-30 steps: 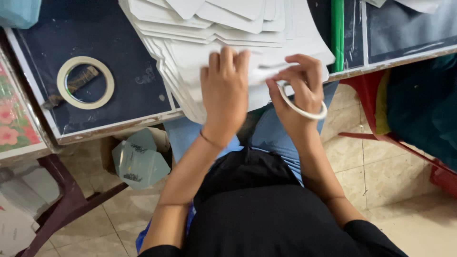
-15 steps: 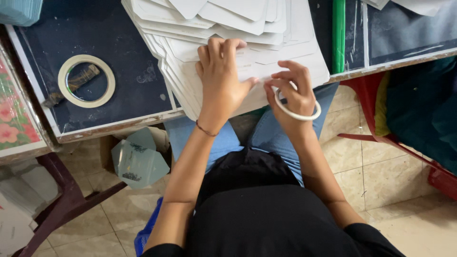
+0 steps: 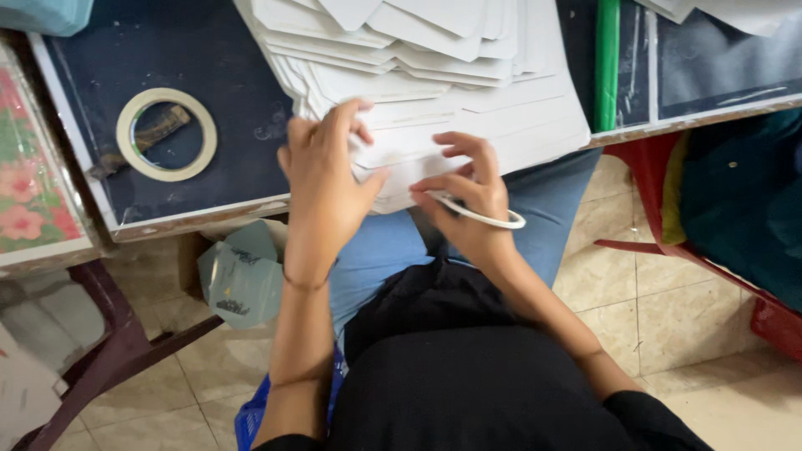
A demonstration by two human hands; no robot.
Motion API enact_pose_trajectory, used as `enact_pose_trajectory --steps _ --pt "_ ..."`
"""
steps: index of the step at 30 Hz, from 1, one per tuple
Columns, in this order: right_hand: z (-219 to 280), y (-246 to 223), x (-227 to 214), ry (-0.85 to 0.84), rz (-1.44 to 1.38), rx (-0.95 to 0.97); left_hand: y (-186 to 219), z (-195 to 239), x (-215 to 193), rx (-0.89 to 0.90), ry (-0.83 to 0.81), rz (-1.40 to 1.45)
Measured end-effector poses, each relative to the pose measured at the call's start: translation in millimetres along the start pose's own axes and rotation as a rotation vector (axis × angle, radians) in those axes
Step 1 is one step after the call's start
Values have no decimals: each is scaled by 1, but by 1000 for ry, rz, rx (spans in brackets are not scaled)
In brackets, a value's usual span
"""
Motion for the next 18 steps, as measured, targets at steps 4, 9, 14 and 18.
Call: enact_pose_trajectory --steps 4,9,14,18 --pt "-9 -11 15 37 -26 33 -15 23 4 -53 -29 -13" --pt "-7 -12 23 31 156 -92 -28 26 17 -105 -25 53" --pt "1 -6 -16 151 155 -51 -22 22 13 -80 -10 53" --pt "6 34 -59 196 207 43 -14 24 9 -76 10 1"
Point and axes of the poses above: each hand's wrist, its own z-axis away from the middle knuckle, its own x-axis out of the palm, y = z × x, the point moved 8 cm from there along -z, towards the middle knuckle, and after that the axes turned 1 degree about y, right-handed, at the moved point
